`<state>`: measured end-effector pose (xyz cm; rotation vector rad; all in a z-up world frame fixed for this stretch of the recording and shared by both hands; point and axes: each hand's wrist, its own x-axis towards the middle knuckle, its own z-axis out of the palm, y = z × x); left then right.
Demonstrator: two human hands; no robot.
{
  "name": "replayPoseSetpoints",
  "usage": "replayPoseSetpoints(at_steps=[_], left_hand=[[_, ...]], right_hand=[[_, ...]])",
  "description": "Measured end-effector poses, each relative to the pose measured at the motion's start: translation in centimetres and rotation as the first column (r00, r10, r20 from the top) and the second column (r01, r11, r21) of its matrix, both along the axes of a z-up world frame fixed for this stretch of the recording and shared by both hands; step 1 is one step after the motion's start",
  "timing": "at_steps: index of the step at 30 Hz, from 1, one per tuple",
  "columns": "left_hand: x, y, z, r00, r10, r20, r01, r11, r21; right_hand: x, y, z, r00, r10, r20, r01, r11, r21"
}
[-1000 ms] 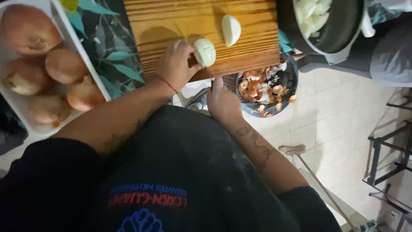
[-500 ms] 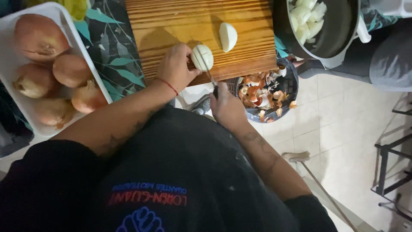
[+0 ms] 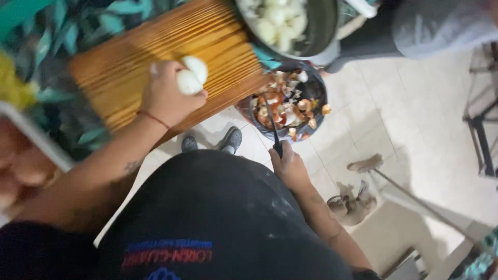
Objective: The person peels the outer skin off an onion using a knife and discards the peels into a nearby bowl. They then place the onion on a wooden cutting board, slice it into pieces, and transfer the chopped onion into a metal bowl.
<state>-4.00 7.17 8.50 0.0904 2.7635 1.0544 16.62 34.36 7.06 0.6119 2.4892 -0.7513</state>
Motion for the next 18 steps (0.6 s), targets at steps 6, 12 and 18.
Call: replayPoseSetpoints(at_steps=[6, 12, 18], left_hand=[[-9.3, 10.8, 2.6, 0.843, -0.292, -0.452, 0.340, 0.940, 0.029], [-11.7, 13.0, 1.6, 0.897, -0.359, -0.258, 0.317, 0.929, -0.193], [-5.8, 3.1, -3.9, 0.791, -0.564, -0.238, 0.356, 0.740, -0.571]], right_hand=[[2.4, 3.1, -1.4, 0.995, -0.102, 0.016, 0.102, 0.993, -0.063], [2.1, 4.7, -0.3, 0.993, -0.106, 0.046, 0.110, 0.989, -0.095], [1.8, 6.0, -1.6, 0.989, -0.134, 0.063, 0.138, 0.988, -0.067]])
